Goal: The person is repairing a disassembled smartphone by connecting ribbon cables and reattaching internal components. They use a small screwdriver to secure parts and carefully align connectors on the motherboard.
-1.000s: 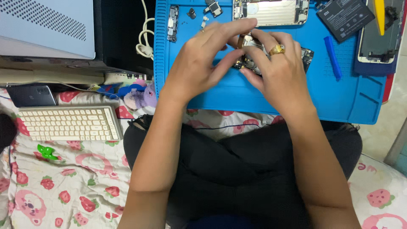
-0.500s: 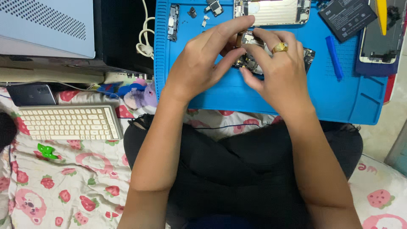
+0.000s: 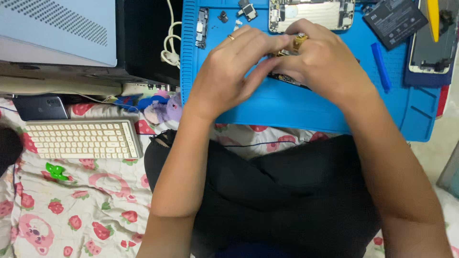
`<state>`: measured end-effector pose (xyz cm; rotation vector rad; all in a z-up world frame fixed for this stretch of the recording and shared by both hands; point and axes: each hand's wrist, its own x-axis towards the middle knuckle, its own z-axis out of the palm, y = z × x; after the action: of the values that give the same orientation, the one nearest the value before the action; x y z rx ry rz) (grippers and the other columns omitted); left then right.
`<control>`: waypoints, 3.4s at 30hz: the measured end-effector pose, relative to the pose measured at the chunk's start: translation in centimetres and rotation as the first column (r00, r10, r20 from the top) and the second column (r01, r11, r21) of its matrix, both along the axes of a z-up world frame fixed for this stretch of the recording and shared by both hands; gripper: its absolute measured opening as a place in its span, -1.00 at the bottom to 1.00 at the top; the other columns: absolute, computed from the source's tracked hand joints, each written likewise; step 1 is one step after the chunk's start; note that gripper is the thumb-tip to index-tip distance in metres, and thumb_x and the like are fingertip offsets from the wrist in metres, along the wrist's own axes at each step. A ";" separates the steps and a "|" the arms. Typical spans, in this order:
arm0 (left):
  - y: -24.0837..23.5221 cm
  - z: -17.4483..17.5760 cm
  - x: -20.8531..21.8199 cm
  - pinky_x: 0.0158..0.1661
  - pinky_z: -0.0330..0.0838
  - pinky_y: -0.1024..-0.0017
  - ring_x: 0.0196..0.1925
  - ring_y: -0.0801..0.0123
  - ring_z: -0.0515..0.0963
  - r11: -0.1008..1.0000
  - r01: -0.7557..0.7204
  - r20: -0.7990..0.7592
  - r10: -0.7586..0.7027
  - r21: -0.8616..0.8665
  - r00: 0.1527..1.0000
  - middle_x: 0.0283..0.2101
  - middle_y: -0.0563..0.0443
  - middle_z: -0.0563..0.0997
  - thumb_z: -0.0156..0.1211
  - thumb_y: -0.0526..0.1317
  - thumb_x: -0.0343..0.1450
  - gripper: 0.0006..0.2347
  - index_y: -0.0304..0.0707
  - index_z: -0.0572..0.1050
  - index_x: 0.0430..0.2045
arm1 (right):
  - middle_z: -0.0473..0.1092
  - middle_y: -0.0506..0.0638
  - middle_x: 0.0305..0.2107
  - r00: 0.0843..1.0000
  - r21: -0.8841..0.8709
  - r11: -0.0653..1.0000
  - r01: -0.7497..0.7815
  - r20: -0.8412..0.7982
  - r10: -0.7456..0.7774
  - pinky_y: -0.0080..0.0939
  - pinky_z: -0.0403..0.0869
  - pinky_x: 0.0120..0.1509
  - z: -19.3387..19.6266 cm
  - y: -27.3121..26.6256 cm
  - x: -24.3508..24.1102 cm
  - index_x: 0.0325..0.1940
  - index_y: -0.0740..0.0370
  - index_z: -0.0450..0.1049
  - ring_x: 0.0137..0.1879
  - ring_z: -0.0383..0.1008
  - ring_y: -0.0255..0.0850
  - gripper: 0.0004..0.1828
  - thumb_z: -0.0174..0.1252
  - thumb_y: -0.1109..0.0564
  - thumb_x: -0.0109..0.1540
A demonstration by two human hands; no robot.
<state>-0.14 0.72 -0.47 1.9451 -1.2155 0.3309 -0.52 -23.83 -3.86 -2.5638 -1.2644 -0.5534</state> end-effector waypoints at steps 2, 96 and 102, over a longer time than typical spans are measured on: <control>0.1 0.3 0.1 0.03 0.50 0.04 -0.08 -0.07 0.54 1.000 -0.010 0.023 0.010 0.005 1.000 -0.09 -0.23 0.54 0.15 -0.37 0.71 -0.82 -0.36 0.38 0.18 | 0.44 0.07 -0.24 0.999 -0.023 0.999 -0.036 0.013 0.036 0.10 0.50 -0.23 -0.4 -0.2 0.7 -0.11 -0.01 0.64 0.10 0.49 0.10 -0.90 0.38 0.09 0.51; -0.8 -1.5 -0.2 -0.02 0.63 0.25 -0.07 0.16 0.63 0.997 -0.036 -0.212 0.021 -0.067 0.977 0.02 -0.13 0.61 0.16 -0.41 0.71 -0.70 -0.17 0.34 0.32 | 0.18 0.43 0.35 0.906 0.081 0.907 0.412 -0.141 -0.399 0.15 0.69 -0.21 -3.9 3.8 -4.6 0.08 0.38 0.11 0.41 0.45 0.43 -0.32 0.54 0.28 0.23; -0.4 -1.0 -0.1 0.10 0.70 0.23 0.09 0.08 0.67 0.994 -0.013 -0.232 -0.014 -0.111 0.973 0.09 -0.13 0.64 0.14 -0.44 0.69 -0.72 -0.22 0.37 0.29 | 0.23 0.20 -0.15 0.918 0.091 0.913 0.398 -0.032 -0.396 -0.03 0.33 -0.56 -4.0 3.7 -4.3 -0.05 0.29 0.11 -0.44 0.37 0.06 -0.48 0.42 0.29 0.30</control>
<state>-0.20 0.27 -1.52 1.8293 -1.0233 0.1614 -4.86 -20.09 -7.91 -2.7458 -0.6864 -0.6520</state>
